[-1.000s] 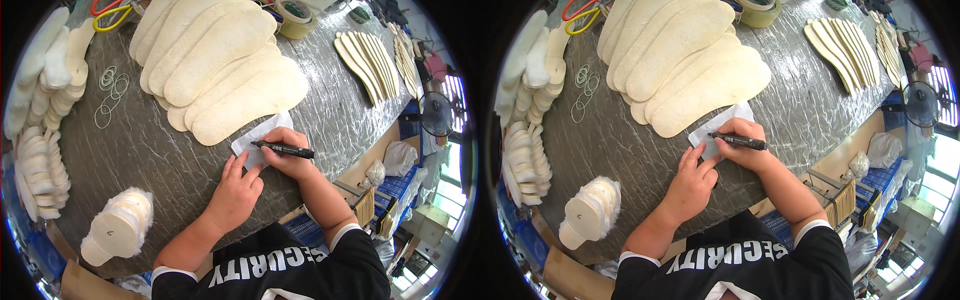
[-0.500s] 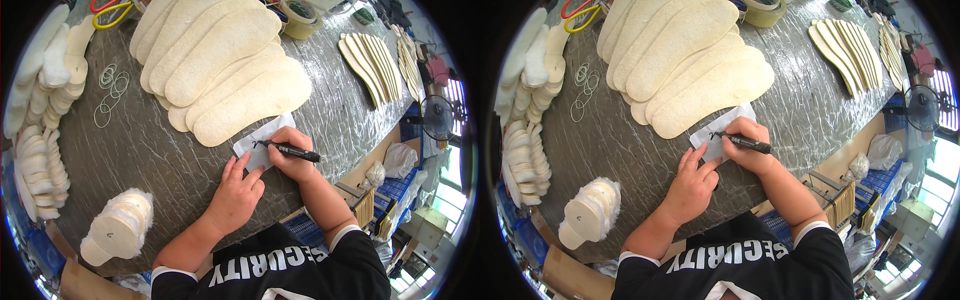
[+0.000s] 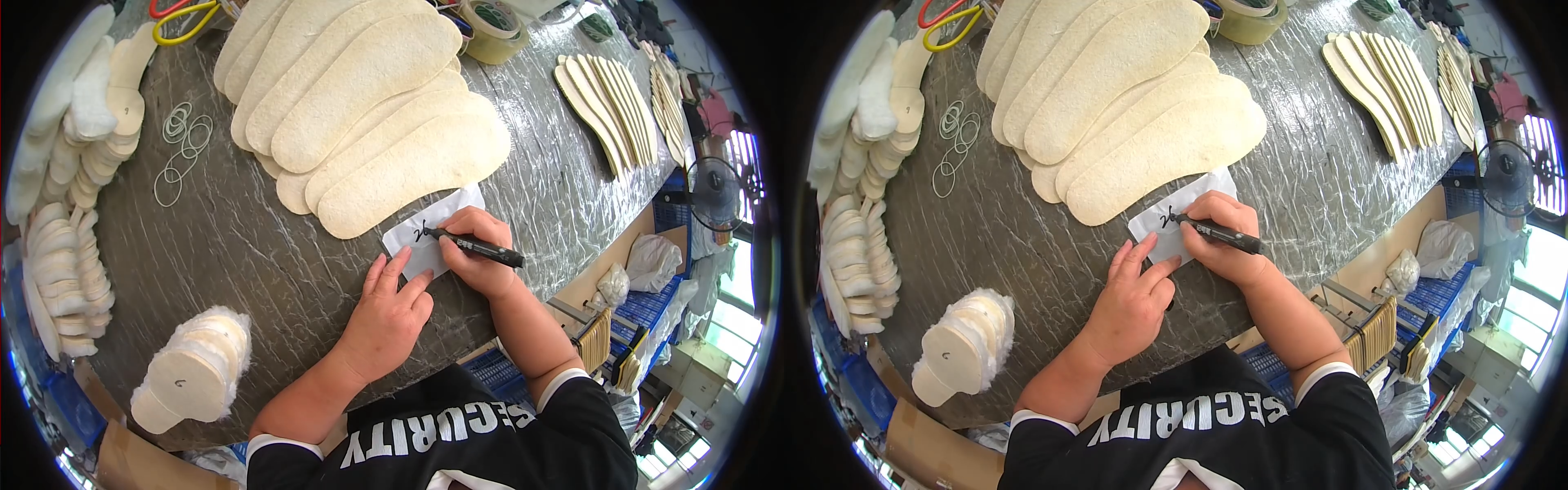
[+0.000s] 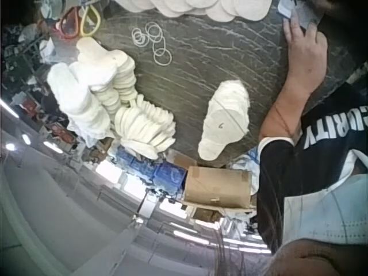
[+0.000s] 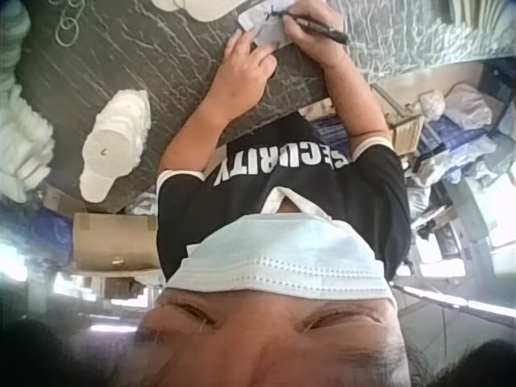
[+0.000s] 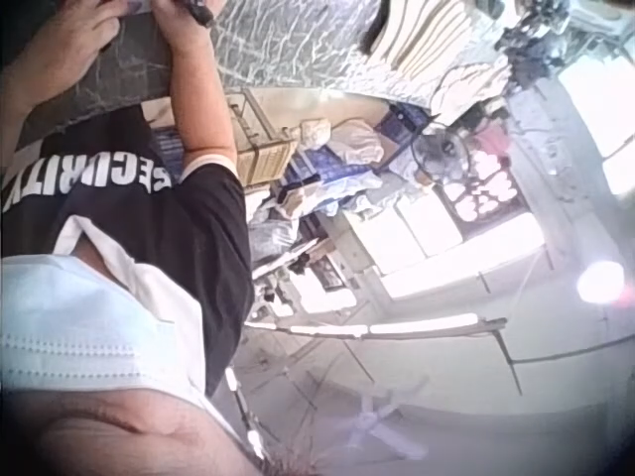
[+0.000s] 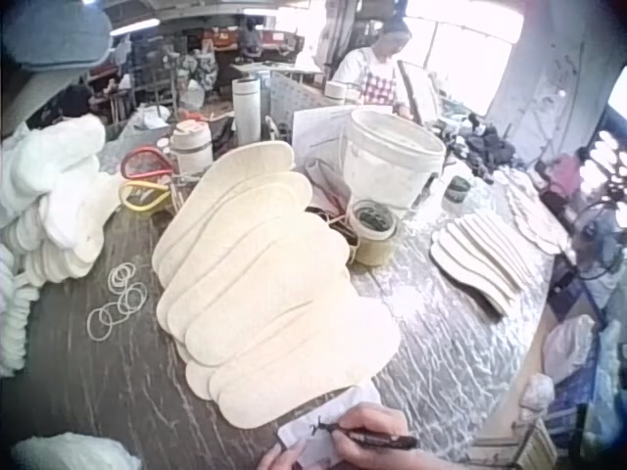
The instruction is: Trimming excess material from fuzzy insoles using scissors, bundling them with rubber bands, and writing on a batch slip.
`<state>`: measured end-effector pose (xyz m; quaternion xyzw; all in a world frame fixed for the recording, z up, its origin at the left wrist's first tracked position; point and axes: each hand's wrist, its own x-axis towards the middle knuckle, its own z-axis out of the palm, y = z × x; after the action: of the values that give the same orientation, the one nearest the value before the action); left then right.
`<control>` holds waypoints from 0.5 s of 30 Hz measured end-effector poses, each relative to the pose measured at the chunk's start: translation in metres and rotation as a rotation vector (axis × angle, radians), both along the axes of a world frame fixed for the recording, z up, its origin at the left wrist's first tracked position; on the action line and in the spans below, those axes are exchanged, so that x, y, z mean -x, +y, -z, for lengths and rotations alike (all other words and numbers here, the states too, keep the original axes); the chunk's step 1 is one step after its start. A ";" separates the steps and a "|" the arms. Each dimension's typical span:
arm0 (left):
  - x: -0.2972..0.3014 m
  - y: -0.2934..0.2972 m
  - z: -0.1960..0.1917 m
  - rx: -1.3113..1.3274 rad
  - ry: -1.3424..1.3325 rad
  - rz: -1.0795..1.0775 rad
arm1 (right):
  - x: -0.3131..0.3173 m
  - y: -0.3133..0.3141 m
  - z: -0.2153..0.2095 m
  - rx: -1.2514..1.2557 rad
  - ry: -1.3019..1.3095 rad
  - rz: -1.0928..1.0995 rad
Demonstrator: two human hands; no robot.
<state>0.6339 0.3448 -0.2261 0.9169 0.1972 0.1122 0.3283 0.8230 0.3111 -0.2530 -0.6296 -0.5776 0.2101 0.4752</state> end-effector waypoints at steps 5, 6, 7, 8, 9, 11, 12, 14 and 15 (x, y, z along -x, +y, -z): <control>0.000 0.000 0.000 0.002 0.007 0.002 | -0.001 -0.005 0.003 -0.057 0.020 0.127; 0.001 0.000 0.001 -0.004 0.009 0.001 | 0.000 -0.005 0.003 -0.035 0.018 0.119; 0.001 0.000 -0.001 -0.001 0.009 0.004 | 0.000 -0.002 0.004 -0.055 -0.012 0.086; 0.001 0.000 -0.001 -0.001 0.008 0.004 | 0.000 -0.002 0.005 -0.055 -0.012 0.087; 0.001 0.000 0.000 -0.002 0.007 0.005 | -0.001 -0.003 0.006 -0.048 -0.012 0.124; 0.001 0.000 0.000 -0.004 0.007 0.003 | -0.002 -0.004 0.006 -0.043 -0.007 0.143; 0.001 0.000 0.000 -0.001 0.009 0.003 | -0.001 -0.004 0.005 -0.044 -0.006 0.142; 0.001 0.000 0.001 0.003 0.012 0.004 | 0.000 -0.005 0.002 -0.009 -0.018 0.067; 0.001 0.000 0.001 0.000 0.012 0.003 | -0.001 -0.005 0.003 -0.009 -0.018 0.067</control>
<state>0.6325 0.3446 -0.2270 0.9179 0.1977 0.1063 0.3273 0.8238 0.3064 -0.2564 -0.6484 -0.5613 0.1859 0.4795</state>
